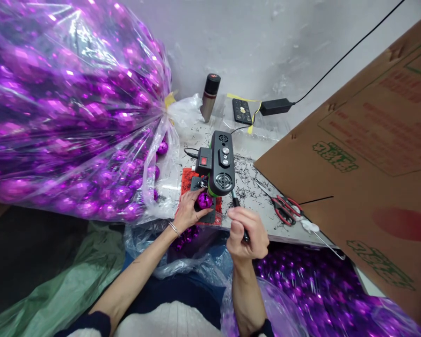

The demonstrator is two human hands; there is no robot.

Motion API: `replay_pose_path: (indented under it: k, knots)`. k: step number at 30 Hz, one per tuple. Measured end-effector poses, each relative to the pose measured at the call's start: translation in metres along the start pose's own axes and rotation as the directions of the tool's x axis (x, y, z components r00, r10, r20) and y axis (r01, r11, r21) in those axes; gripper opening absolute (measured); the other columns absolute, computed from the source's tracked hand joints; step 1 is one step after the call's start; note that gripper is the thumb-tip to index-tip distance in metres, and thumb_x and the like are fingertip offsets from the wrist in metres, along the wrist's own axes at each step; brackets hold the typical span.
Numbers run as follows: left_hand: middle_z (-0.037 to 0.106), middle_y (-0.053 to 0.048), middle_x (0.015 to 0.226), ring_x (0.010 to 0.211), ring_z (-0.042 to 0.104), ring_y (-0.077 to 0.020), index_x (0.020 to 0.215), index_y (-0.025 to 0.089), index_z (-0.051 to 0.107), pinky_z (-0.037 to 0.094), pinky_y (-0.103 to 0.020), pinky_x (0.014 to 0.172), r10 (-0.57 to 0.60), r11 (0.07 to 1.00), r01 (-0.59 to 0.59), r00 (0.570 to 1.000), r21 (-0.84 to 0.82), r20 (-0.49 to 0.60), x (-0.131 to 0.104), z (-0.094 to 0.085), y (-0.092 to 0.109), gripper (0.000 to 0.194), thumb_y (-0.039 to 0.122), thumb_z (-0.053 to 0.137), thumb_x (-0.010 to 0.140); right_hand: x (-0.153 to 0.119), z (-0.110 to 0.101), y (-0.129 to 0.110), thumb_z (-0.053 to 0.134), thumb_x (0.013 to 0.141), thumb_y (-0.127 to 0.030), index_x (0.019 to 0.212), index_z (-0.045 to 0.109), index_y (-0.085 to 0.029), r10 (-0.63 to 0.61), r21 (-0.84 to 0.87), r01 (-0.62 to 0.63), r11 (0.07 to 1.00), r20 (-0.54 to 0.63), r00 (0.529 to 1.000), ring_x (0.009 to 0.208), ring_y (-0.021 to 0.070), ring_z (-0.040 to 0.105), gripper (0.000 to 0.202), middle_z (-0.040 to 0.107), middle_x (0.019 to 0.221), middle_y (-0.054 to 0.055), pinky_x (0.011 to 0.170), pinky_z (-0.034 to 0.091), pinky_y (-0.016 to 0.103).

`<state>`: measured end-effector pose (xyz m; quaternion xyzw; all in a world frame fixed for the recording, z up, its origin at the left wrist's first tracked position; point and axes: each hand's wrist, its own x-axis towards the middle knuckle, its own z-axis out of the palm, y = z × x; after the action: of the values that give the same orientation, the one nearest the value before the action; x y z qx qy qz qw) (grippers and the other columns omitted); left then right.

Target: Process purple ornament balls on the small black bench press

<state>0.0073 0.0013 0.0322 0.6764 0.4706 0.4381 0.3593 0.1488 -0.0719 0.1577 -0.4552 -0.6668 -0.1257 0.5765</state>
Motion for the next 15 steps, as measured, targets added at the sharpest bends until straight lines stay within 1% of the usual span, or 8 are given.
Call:
replay_pose_path:
  k: [1,2,5,10,15]
  knots:
    - [0.071,-0.012,0.130,0.125,0.062,-0.0354,0.133,0.026,0.067,0.041,-0.052,0.116,0.004,1.000,-0.004,1.000,0.004,-0.002,-0.001,0.000,0.000,0.067,0.055,0.087,0.076,-0.001,0.004,0.001,0.053,0.101,-0.026,0.095,0.066,-0.025,0.000,0.018,0.000,1.000,0.003,1.000,0.069,0.0159,0.067,0.014,0.069,0.078,0.001,0.060,0.053,0.031]
    - [0.071,-0.012,0.129,0.124,0.062,-0.0352,0.133,0.025,0.067,0.042,-0.052,0.115,0.011,1.000,-0.011,1.000,0.009,-0.002,-0.001,0.000,-0.001,0.066,0.055,0.086,0.077,-0.004,0.009,0.004,0.050,0.103,-0.026,0.088,0.062,-0.025,0.001,0.034,0.000,0.999,-0.004,1.000,0.063,0.0140,0.063,0.019,0.066,0.072,0.000,0.056,0.049,0.030]
    - [0.072,-0.013,0.125,0.121,0.064,-0.0348,0.132,0.024,0.067,0.044,-0.051,0.112,0.032,0.999,-0.032,0.999,0.024,0.005,-0.002,0.000,-0.002,0.064,0.055,0.085,0.079,-0.020,0.025,0.014,0.040,0.106,-0.027,0.077,0.051,-0.024,-0.008,0.046,0.010,0.999,-0.040,0.999,0.054,0.0117,0.054,0.031,0.060,0.066,-0.002,0.054,0.043,0.029]
    - [0.073,-0.012,0.123,0.120,0.063,-0.0344,0.129,0.024,0.068,0.044,-0.050,0.110,0.009,0.999,-0.009,1.000,0.046,0.013,-0.001,-0.001,-0.001,0.060,0.057,0.082,0.081,-0.047,0.044,0.030,0.035,0.107,-0.030,0.080,0.050,-0.026,-0.057,0.042,0.064,0.997,-0.155,0.986,0.051,0.0139,0.052,0.031,0.055,0.062,-0.004,0.059,0.045,0.034]
    - [0.073,-0.012,0.123,0.120,0.063,-0.0346,0.128,0.024,0.068,0.044,-0.050,0.111,-0.004,1.000,0.003,1.000,0.031,0.017,-0.002,-0.002,0.001,0.060,0.057,0.083,0.080,-0.055,0.048,0.034,0.032,0.108,-0.032,0.080,0.048,-0.027,-0.036,0.060,0.047,0.997,-0.178,0.983,0.048,0.0143,0.050,0.032,0.051,0.058,-0.005,0.057,0.044,0.034]
